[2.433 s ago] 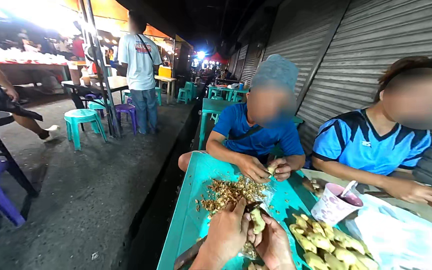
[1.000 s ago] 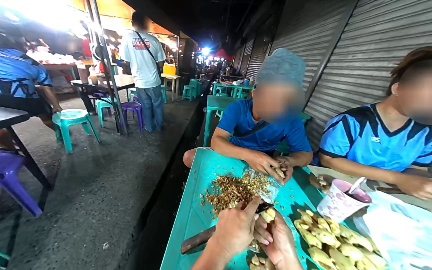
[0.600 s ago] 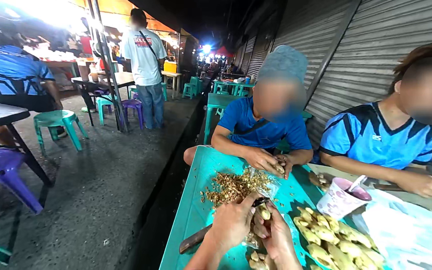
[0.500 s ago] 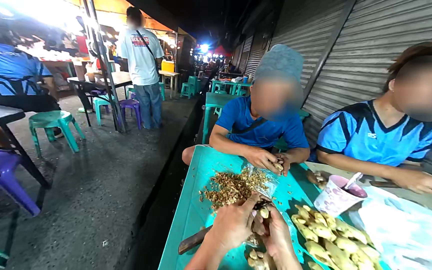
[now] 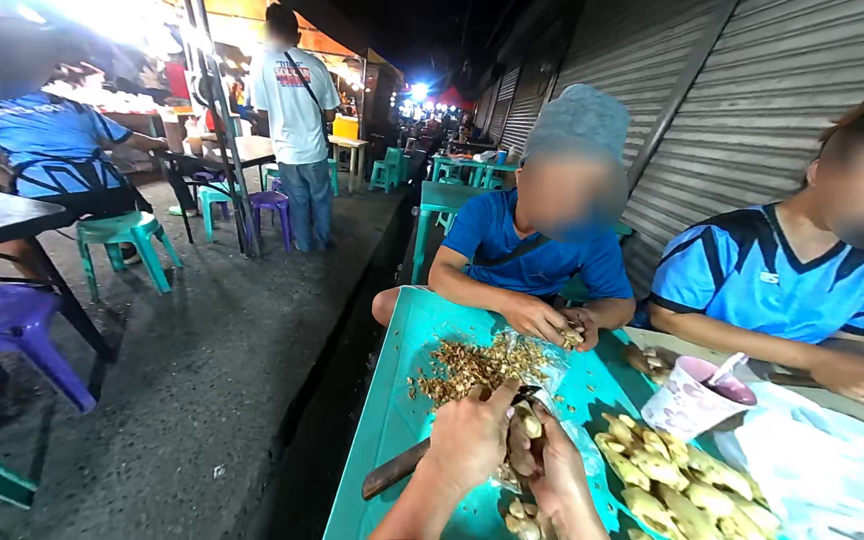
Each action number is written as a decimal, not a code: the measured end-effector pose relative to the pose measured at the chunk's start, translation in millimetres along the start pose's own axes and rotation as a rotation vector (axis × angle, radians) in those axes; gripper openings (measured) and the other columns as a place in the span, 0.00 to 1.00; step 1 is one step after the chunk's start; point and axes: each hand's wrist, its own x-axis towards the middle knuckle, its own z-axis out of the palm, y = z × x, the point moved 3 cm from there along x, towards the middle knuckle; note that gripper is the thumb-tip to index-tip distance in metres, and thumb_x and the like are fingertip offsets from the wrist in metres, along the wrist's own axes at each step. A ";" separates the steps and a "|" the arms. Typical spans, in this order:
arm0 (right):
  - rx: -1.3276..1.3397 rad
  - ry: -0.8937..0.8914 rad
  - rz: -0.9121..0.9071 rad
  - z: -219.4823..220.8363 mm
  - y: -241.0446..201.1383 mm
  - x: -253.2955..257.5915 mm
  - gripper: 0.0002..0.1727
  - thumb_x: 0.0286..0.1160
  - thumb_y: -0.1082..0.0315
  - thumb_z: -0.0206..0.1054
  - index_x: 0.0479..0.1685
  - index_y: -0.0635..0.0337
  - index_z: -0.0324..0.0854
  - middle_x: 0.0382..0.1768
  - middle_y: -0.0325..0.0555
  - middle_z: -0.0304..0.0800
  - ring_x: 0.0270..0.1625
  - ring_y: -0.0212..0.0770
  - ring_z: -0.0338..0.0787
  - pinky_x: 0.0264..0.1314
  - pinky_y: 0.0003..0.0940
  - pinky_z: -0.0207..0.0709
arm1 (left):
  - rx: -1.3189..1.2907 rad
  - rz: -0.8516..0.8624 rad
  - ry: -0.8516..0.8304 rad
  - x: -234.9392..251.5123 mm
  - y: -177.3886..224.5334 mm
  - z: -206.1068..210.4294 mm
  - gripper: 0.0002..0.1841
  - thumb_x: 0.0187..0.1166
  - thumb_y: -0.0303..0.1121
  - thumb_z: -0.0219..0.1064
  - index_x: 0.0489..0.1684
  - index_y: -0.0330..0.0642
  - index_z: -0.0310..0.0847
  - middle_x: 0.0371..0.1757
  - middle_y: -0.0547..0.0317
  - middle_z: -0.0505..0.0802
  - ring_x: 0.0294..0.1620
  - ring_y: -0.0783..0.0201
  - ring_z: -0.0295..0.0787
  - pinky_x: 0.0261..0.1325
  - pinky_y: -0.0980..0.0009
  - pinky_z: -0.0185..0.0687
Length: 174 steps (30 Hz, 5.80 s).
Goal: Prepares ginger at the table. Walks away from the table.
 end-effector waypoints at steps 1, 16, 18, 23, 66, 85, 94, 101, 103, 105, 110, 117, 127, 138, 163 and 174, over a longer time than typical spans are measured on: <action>0.005 0.005 0.004 -1.7 -1.5 1.3 0.22 0.97 0.57 0.35 0.46 0.55 0.74 0.11 0.34 0.66 0.07 0.25 0.59 0.07 0.19 0.53 | -0.040 0.028 -0.028 -0.9 0.3 0.8 0.26 0.96 0.44 0.45 0.93 0.68 0.61 0.66 0.42 0.90 0.58 0.40 0.92 0.60 0.38 0.85; 0.457 -0.264 -0.177 -27.3 -10.7 20.9 0.24 0.74 0.57 0.39 0.52 0.41 0.84 0.12 0.35 0.75 0.08 0.29 0.69 0.09 0.23 0.59 | -0.126 0.063 -0.119 -3.8 3.2 8.0 0.27 0.96 0.42 0.45 0.95 0.74 0.55 0.66 0.42 0.90 0.63 0.40 0.90 0.64 0.37 0.83; 0.489 -0.204 -0.160 -31.8 -13.3 20.8 0.26 0.76 0.54 0.36 0.43 0.42 0.85 0.12 0.36 0.77 0.07 0.28 0.69 0.08 0.22 0.60 | -0.151 0.115 -0.155 -6.0 10.5 17.5 0.28 0.96 0.39 0.46 0.94 0.74 0.57 0.66 0.43 0.90 0.63 0.41 0.90 0.65 0.38 0.83; 0.448 -0.137 -0.222 -31.7 -20.4 21.2 0.35 0.88 0.53 0.27 0.43 0.51 0.86 0.17 0.36 0.82 0.15 0.29 0.80 0.16 0.22 0.74 | -0.310 0.233 -0.240 -9.8 19.3 32.9 0.26 0.96 0.40 0.47 0.93 0.58 0.64 0.73 0.45 0.89 0.71 0.46 0.87 0.77 0.42 0.76; 0.334 -0.115 -0.335 -34.6 -22.5 19.5 0.29 0.89 0.59 0.30 0.46 0.50 0.83 0.16 0.34 0.79 0.15 0.27 0.78 0.17 0.22 0.74 | -0.124 0.256 -0.217 -19.1 36.0 34.2 0.26 0.96 0.41 0.46 0.91 0.47 0.65 0.66 0.38 0.90 0.62 0.41 0.91 0.66 0.42 0.83; 0.403 0.041 -0.056 -27.5 -20.0 13.5 0.27 0.93 0.57 0.34 0.45 0.55 0.82 0.17 0.38 0.80 0.15 0.30 0.80 0.16 0.24 0.76 | -0.130 0.190 -0.242 -13.1 29.3 32.8 0.28 0.96 0.43 0.45 0.95 0.52 0.59 0.68 0.38 0.89 0.65 0.40 0.90 0.69 0.39 0.81; 0.317 0.003 -0.218 -27.6 -22.9 12.8 0.25 0.91 0.64 0.37 0.46 0.58 0.83 0.20 0.38 0.81 0.18 0.30 0.82 0.21 0.23 0.78 | -0.055 0.193 -0.252 -15.7 32.5 30.5 0.27 0.96 0.44 0.45 0.93 0.50 0.61 0.67 0.40 0.90 0.64 0.41 0.90 0.68 0.40 0.82; 0.525 0.191 0.004 -5.5 -12.2 -1.2 0.26 0.93 0.59 0.35 0.37 0.58 0.79 0.15 0.41 0.79 0.09 0.29 0.73 0.07 0.22 0.65 | 0.196 0.178 -0.004 -12.0 28.3 35.7 0.26 0.94 0.41 0.48 0.92 0.53 0.65 0.64 0.43 0.91 0.46 0.44 0.95 0.47 0.47 0.90; 0.583 0.186 0.066 -4.2 -11.3 -2.1 0.26 0.92 0.58 0.35 0.32 0.59 0.77 0.13 0.42 0.78 0.08 0.29 0.72 0.06 0.21 0.64 | 0.219 0.178 0.051 -10.7 27.2 39.7 0.26 0.93 0.41 0.49 0.91 0.54 0.67 0.62 0.45 0.92 0.44 0.45 0.95 0.44 0.49 0.90; 0.573 0.169 0.077 -7.2 -12.5 0.6 0.26 0.92 0.58 0.36 0.35 0.59 0.78 0.15 0.43 0.79 0.08 0.29 0.72 0.06 0.21 0.63 | 0.146 0.155 0.003 -10.4 29.1 38.2 0.26 0.95 0.43 0.48 0.92 0.55 0.65 0.64 0.43 0.91 0.50 0.43 0.95 0.50 0.46 0.90; 0.417 -0.009 -0.097 -30.1 -20.9 13.9 0.24 0.92 0.60 0.36 0.47 0.54 0.82 0.20 0.39 0.84 0.18 0.31 0.84 0.19 0.25 0.79 | -0.145 0.165 -0.268 -16.6 34.8 31.5 0.29 0.97 0.43 0.45 0.96 0.50 0.54 0.68 0.38 0.89 0.65 0.40 0.89 0.70 0.39 0.80; 0.156 -0.077 -0.321 -39.8 -31.6 15.9 0.25 0.87 0.68 0.39 0.48 0.61 0.86 0.24 0.39 0.86 0.20 0.27 0.83 0.22 0.20 0.79 | -0.184 0.225 -0.322 -18.4 33.8 31.9 0.29 0.97 0.43 0.44 0.96 0.47 0.53 0.65 0.36 0.90 0.66 0.40 0.89 0.73 0.40 0.78; 0.146 -0.044 -0.325 -42.1 -31.5 18.3 0.28 0.86 0.69 0.34 0.48 0.62 0.87 0.24 0.38 0.87 0.18 0.27 0.81 0.19 0.20 0.76 | -0.103 0.214 -0.300 -20.3 38.2 29.8 0.28 0.97 0.44 0.44 0.95 0.49 0.56 0.64 0.38 0.91 0.63 0.40 0.90 0.67 0.40 0.82; 0.220 0.118 -0.338 -28.2 -29.5 8.7 0.26 0.88 0.70 0.33 0.48 0.63 0.84 0.23 0.37 0.85 0.22 0.28 0.84 0.25 0.22 0.81 | 0.073 0.152 -0.166 -19.6 42.4 35.8 0.29 0.95 0.44 0.47 0.95 0.53 0.56 0.65 0.41 0.91 0.52 0.41 0.94 0.55 0.42 0.87; 0.582 0.205 0.016 -9.0 -7.1 2.5 0.30 0.92 0.57 0.28 0.36 0.58 0.78 0.11 0.36 0.76 0.08 0.25 0.72 0.08 0.17 0.64 | -0.008 0.119 -0.063 -12.4 31.3 36.9 0.26 0.96 0.44 0.46 0.92 0.67 0.63 0.63 0.44 0.92 0.51 0.41 0.94 0.50 0.41 0.88; 0.538 0.058 0.070 1.9 -9.2 -2.4 0.37 0.93 0.41 0.30 0.33 0.55 0.80 0.05 0.32 0.68 0.04 0.25 0.67 0.06 0.18 0.64 | 0.044 0.026 0.003 -6.5 22.4 30.9 0.28 0.92 0.40 0.53 0.92 0.78 0.61 0.60 0.43 0.92 0.48 0.41 0.94 0.47 0.43 0.89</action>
